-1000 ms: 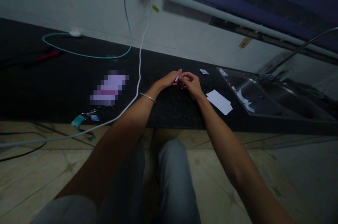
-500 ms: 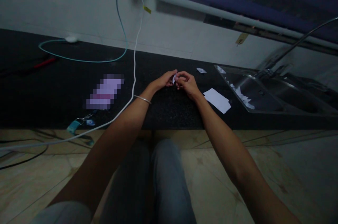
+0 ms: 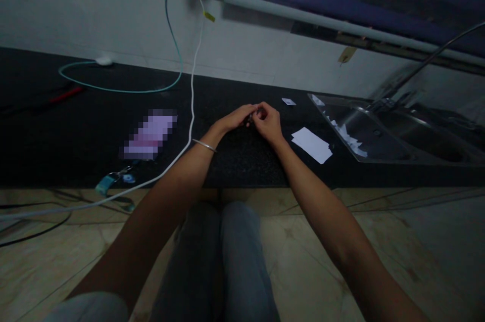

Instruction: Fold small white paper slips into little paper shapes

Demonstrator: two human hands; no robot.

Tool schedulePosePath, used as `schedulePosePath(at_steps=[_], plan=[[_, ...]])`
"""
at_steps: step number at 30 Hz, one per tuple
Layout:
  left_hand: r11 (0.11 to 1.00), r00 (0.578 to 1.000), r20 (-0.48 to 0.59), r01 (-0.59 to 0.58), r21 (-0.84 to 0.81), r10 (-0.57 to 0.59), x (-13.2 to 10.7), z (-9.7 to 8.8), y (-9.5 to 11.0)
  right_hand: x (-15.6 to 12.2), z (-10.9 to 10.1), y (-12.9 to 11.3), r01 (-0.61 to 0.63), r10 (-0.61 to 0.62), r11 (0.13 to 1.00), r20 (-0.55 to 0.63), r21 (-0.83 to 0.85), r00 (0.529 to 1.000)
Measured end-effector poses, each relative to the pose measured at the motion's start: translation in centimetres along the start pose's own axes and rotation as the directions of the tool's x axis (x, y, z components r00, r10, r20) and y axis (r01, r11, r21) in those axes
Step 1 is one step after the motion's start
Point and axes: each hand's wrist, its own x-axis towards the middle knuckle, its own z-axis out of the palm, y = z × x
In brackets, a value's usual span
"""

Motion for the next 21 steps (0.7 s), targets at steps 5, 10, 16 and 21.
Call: schedulePosePath(at_steps=[5,10,16,21], plan=[[0.988,0.987,0.060,0.152,-0.042,-0.149,0.8,-0.8,-0.3,-0.2,-0.2,-0.6,0.017,-0.017,1.000,-0.087,-0.004,0.996],[0.977,0.975,0.158,0.176,-0.122,-0.156,0.4,-1.2,-0.1,-0.3,0.0,-0.6,0.014,-0.013,1.000,-0.118,0.009,0.993],[0.979,0.977,0.152,0.166,-0.115,-0.148,-0.2,-1.6,0.1,0.3,-0.3,-0.4,-0.029,0.029,0.996,0.005,0.080,1.000],[0.992,0.977,0.195,0.107,-0.069,-0.092,-0.1,-2.0,-0.2,0.7,-0.6,-0.1,-0.201,0.175,0.933,0.111,0.300,0.978]])
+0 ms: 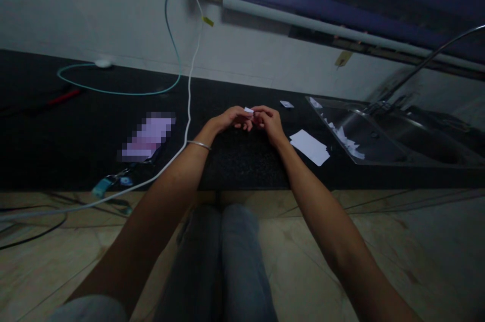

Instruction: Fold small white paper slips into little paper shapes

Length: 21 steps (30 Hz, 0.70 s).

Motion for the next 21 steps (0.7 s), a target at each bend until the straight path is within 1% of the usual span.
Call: schedulePosePath(at_steps=[2,6,9,13,16,19,21], plan=[[0.999,0.999,0.044,-0.015,0.052,0.013,0.0,-0.1,0.0,0.1,0.0,0.2,-0.047,0.048,0.998,-0.002,0.043,0.999],[0.991,0.990,0.144,-0.029,0.131,0.010,0.2,-0.3,-0.2,0.1,0.0,0.7,-0.079,0.078,0.994,0.019,0.075,0.997],[0.989,0.986,0.163,-0.039,0.142,0.015,0.2,-0.3,-0.1,0.1,0.1,0.7,-0.095,0.093,0.987,0.019,0.129,0.995],[0.994,0.993,0.106,-0.067,0.090,0.058,0.0,-0.2,0.0,0.2,0.0,0.7,-0.057,0.066,0.976,-0.035,0.209,0.997],[0.996,0.998,0.018,-0.064,0.065,0.062,0.0,0.1,0.1,0.3,-0.2,0.8,-0.034,0.052,0.984,-0.097,0.174,0.994],[0.986,0.991,-0.120,-0.043,0.163,0.063,0.1,0.8,0.1,0.2,-0.4,0.8,-0.049,0.066,0.990,-0.129,0.132,0.989],[0.961,0.978,-0.175,-0.062,0.269,0.112,0.1,1.4,0.1,0.1,-0.3,0.7,-0.074,0.090,0.989,-0.128,0.125,0.988]])
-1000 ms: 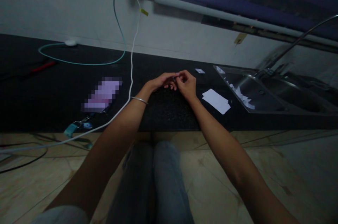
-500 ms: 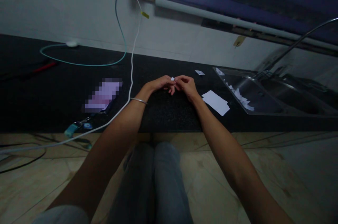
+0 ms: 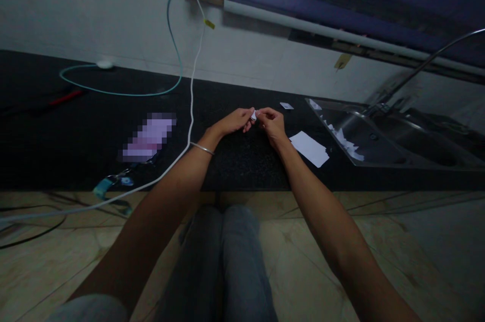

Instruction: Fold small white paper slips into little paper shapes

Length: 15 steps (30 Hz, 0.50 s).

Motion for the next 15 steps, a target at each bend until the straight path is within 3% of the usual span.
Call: schedulePosePath(at_steps=[6,11,15], plan=[[0.971,0.997,-0.018,-0.072,0.228,0.078,-0.17,0.48,-0.12,-0.08,0.55,0.02,-0.062,0.068,0.997,0.116,-0.050,0.991],[0.932,0.987,-0.076,-0.110,0.345,0.144,-0.03,0.48,-0.37,0.00,0.37,0.45,0.073,-0.043,0.988,0.210,-0.137,0.977],[0.948,0.986,-0.083,-0.111,0.298,0.142,-0.16,0.66,-0.13,-0.07,0.10,0.46,0.191,-0.156,0.969,0.210,-0.154,0.965]])
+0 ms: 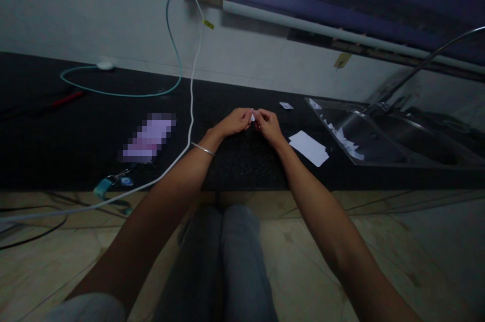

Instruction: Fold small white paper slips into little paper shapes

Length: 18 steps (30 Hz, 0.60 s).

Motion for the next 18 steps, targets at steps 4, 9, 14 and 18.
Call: schedulePosePath(at_steps=[4,9,14,18], plan=[[0.989,0.999,-0.044,0.020,-0.150,-0.027,-0.06,-0.21,0.14,0.02,0.03,-0.02,0.002,-0.002,1.000,-0.038,-0.006,0.999],[0.985,0.994,-0.100,0.020,-0.173,-0.038,-0.03,-0.62,-0.07,0.15,0.05,0.08,-0.021,0.025,0.999,-0.114,0.032,0.993],[0.997,0.984,-0.177,-0.027,-0.077,0.013,0.22,-0.62,-0.41,0.32,-0.02,0.15,-0.074,0.084,0.995,-0.192,0.060,0.978],[0.998,0.976,-0.218,-0.011,-0.060,-0.002,0.34,-0.44,-0.32,0.40,0.06,0.06,-0.065,0.078,0.996,-0.237,0.063,0.968]])
